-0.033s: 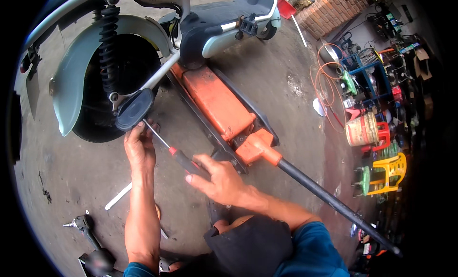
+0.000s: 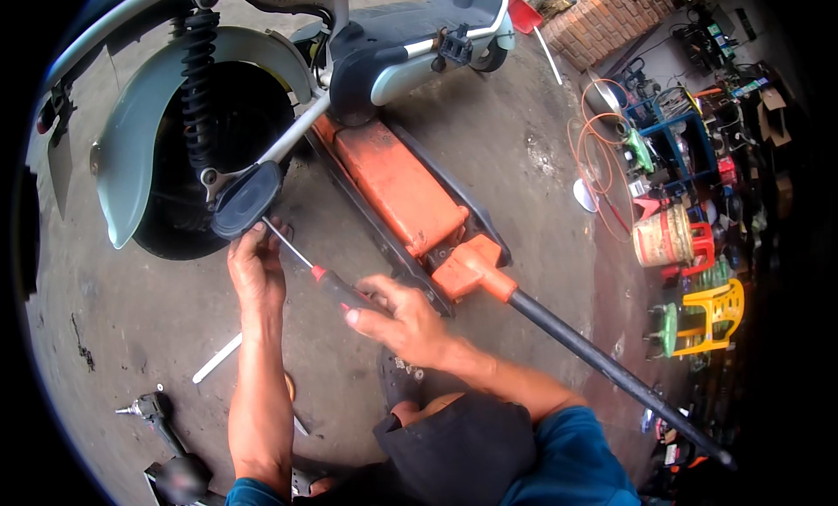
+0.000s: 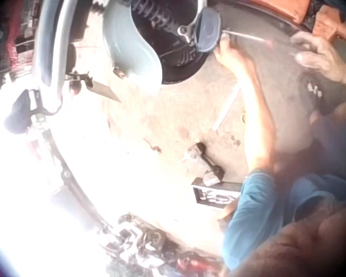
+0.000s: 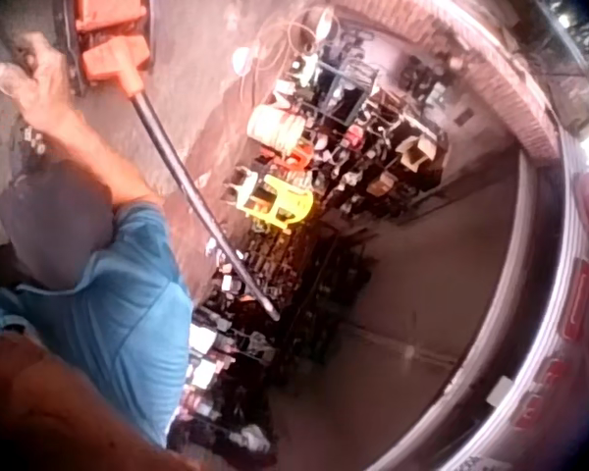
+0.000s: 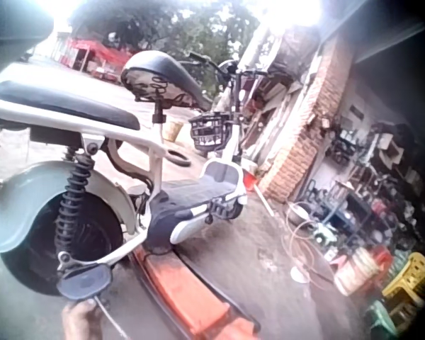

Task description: The person repairs the rear wheel area of a light blue scooter. They use a screwdriver to tighten bolts on a metal bracket and a plastic cover, then switch to a power drill to secure the components. Finally, they use an air hose to inflate the rear tire.

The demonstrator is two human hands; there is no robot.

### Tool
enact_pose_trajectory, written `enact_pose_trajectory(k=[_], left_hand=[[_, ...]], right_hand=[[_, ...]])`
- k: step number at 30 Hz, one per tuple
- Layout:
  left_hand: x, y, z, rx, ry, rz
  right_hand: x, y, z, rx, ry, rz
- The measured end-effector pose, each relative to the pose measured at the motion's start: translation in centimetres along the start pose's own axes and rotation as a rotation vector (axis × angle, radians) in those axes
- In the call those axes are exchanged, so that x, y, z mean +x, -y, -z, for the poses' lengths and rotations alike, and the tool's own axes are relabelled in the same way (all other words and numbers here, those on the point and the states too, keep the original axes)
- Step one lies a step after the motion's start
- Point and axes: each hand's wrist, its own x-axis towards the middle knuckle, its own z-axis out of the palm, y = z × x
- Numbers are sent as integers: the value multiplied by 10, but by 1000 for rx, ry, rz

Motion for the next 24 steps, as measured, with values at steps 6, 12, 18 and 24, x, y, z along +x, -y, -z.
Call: enact_pose_trajectory(k=[6, 12, 18, 24], left_hand=[[-3, -7, 2, 46, -50, -82], [-11, -57, 7, 81, -70, -76], [-147, -80, 9, 890, -114, 338], [-249, -197, 24, 1561, 87, 573]], right_hand=[[11, 9, 10, 613, 103, -354], [-2, 29, -12, 182, 166, -318], [-36, 121, 7, -659, 575, -277], [4, 161, -57, -883, 769, 196]])
